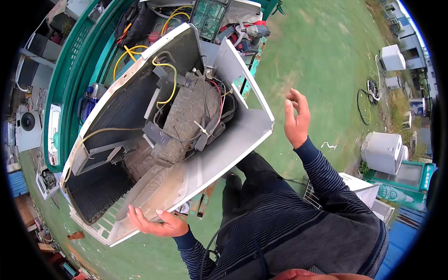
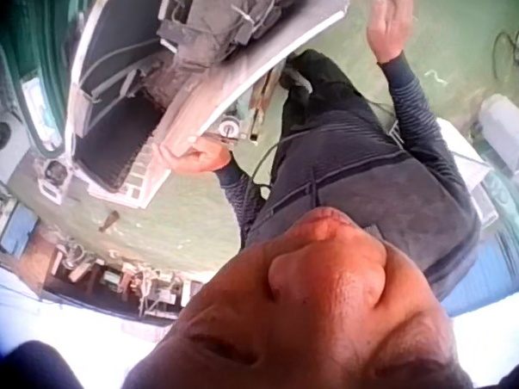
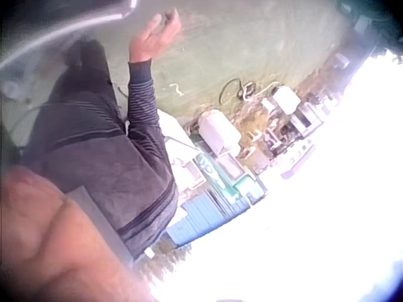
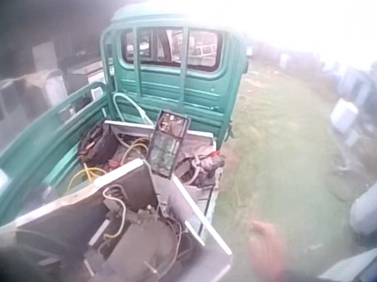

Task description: The person uses a cordless drill to remove screws and detach the front panel of a white air conditioner unit placed on a green utility vehicle. The person then removes the fan grille and places it aside.

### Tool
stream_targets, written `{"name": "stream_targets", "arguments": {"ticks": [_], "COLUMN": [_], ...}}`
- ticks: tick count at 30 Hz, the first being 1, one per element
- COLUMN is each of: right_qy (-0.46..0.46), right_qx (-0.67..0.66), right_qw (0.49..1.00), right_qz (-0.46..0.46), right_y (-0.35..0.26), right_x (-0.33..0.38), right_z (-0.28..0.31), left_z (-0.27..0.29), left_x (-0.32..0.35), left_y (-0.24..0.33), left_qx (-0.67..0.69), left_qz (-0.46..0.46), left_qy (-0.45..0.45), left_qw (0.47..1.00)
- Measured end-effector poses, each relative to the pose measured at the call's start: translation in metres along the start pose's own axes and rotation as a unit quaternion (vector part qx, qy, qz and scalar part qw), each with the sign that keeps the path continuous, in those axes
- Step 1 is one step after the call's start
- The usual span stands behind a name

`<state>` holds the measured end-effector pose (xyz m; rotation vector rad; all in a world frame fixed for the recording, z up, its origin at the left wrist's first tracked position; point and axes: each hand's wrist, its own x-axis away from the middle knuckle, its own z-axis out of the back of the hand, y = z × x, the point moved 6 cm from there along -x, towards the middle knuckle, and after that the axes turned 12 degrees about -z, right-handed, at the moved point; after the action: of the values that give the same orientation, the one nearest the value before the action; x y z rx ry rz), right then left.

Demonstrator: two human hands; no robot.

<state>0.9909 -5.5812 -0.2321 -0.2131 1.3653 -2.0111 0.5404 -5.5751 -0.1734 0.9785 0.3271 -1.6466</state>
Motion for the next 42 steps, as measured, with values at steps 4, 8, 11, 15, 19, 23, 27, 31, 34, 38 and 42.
{"name": "stream_targets", "arguments": {"ticks": [4, 8, 11, 15, 19, 23, 27, 31, 34, 38, 42], "right_qy": [-0.074, -0.137, -0.176, -0.208, -0.234, -0.302, -0.338, -0.440, -0.468, -0.464, -0.534], "right_qx": [-0.013, -0.022, 0.037, 0.148, 0.325, 0.455, 0.471, 0.404, 0.251, 0.171, 0.052], "right_qw": [0.988, 0.969, 0.958, 0.941, 0.916, 0.824, 0.805, 0.795, 0.846, 0.865, 0.829], "right_qz": [-0.138, -0.206, -0.222, -0.222, -0.026, 0.152, 0.127, 0.107, 0.043, -0.088, -0.157], "right_y": [0.123, 0.192, 0.215, 0.245, 0.291, 0.292, 0.347, 0.368, 0.386, 0.385, 0.378], "right_x": [-0.078, -0.134, -0.156, -0.185, -0.205, -0.233, -0.261, -0.245, -0.233, -0.192, -0.115], "right_z": [-0.054, -0.117, -0.156, -0.186, -0.221, -0.289, -0.295, -0.264, -0.202, -0.099, -0.034], "left_z": [-0.006, -0.024, -0.033, -0.026, -0.016, -0.050, -0.175, -0.259, -0.331, -0.416, -0.469], "left_x": [-0.009, -0.016, -0.020, -0.001, 0.084, 0.212, 0.226, 0.252, 0.231, 0.202, 0.214], "left_y": [0.000, -0.005, 0.003, 0.005, 0.008, 0.064, 0.087, 0.187, 0.231, 0.274, 0.325], "left_qx": [-0.100, -0.118, -0.132, -0.153, -0.313, -0.164, 0.142, 0.315, 0.373, 0.435, 0.428], "left_qz": [-0.018, -0.024, 0.007, 0.174, 0.329, 0.518, 0.542, 0.536, 0.464, 0.384, 0.379], "left_qy": [-0.038, -0.025, -0.006, 0.092, -0.130, -0.264, -0.395, -0.404, -0.457, -0.487, -0.532], "left_qw": [0.994, 0.992, 0.991, 0.969, 0.882, 0.797, 0.728, 0.671, 0.661, 0.653, 0.625]}}
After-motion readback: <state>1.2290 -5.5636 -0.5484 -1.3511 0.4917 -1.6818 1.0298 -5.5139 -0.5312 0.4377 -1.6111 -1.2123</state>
